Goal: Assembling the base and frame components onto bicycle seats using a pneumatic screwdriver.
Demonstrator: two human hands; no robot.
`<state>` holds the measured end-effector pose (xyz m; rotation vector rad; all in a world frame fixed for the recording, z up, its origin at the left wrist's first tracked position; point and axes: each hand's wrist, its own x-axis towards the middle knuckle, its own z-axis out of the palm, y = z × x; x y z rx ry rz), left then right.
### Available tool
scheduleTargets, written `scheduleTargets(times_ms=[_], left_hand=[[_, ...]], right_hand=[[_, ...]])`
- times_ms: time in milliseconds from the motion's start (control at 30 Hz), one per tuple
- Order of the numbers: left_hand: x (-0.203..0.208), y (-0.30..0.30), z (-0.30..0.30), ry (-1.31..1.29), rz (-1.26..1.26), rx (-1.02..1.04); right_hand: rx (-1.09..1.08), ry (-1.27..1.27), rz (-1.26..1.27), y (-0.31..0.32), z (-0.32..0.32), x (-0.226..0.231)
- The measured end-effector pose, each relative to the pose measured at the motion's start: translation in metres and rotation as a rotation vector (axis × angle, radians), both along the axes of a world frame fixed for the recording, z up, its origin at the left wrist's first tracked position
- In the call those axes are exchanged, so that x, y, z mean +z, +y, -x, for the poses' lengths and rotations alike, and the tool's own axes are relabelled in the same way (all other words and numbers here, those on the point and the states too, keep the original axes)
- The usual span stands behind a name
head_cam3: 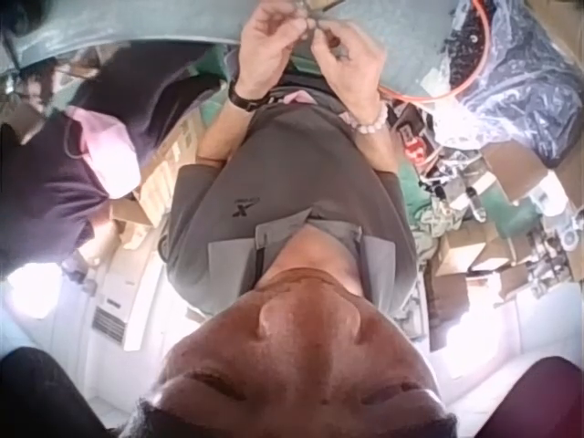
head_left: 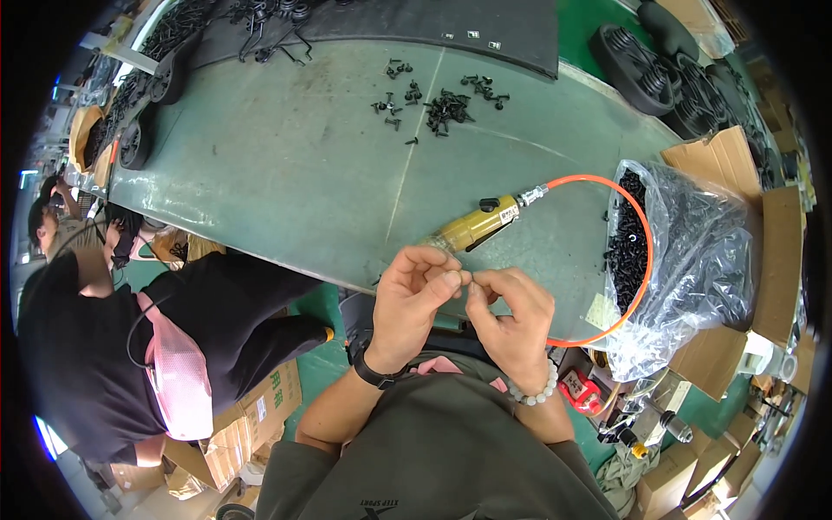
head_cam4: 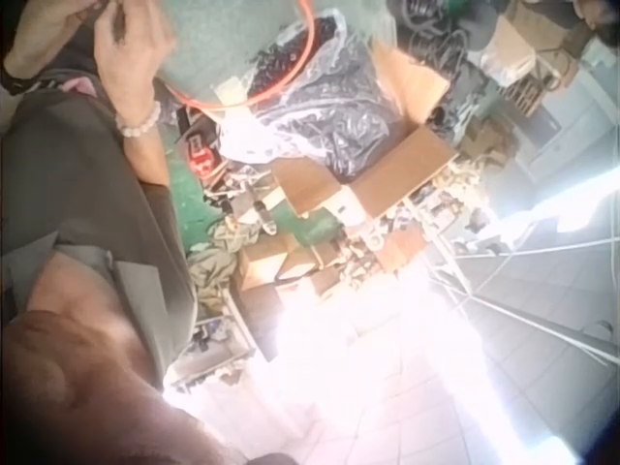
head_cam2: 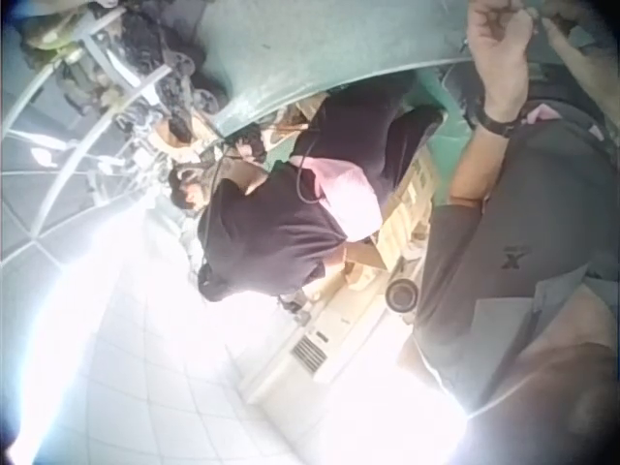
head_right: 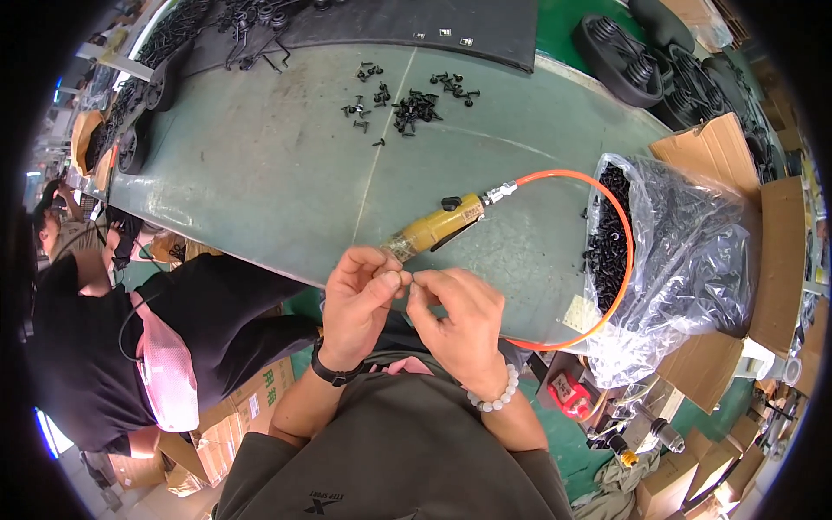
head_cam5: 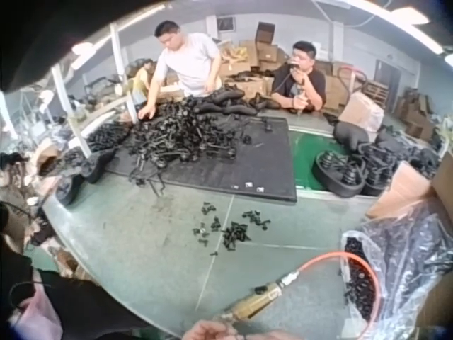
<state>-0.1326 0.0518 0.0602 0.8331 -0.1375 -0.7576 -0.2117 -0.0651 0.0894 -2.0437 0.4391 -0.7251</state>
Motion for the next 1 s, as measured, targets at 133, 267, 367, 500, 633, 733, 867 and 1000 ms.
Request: scheduleTargets(times_ms=[133,267,367,500,633,733,867,1000], left_hand=[[0.003,0.002,0.004,-0.165,-0.117,0.059],[0.003,0.000,0.010,-0.212,-0.125,0.095],[0.003,0.001,0.012,-0.218,-0.154,0.039],[0.001,0.007,0.003,-0.116,-0.306,-0.165],[-0.004,0.005,0.004,-0.156,-0.404,-0.336],[-0.018,0.004,0.011,-0.275,-0.571,-0.378],[-0.011,0.000,0.001,0.206,-0.226,-0.205],[-0.016,0.000,-0.002,0.291,-0.098,-0.182]], right_hand=[[-0.002,0.011,0.088,0.001,-0.002,-0.005],[-0.028,0.010,0.119,0.003,-0.001,-0.014],[-0.049,0.002,0.201,0.002,0.002,-0.022],[-0.011,0.000,0.326,-0.002,0.013,-0.032],[-0.012,0.000,0.401,0.000,0.026,-0.038],[-0.088,-0.010,0.470,-0.009,0.040,-0.029],[-0.154,-0.024,0.122,-0.025,0.044,-0.019],[0.213,0.140,0.120,-0.020,0.046,-0.024]])
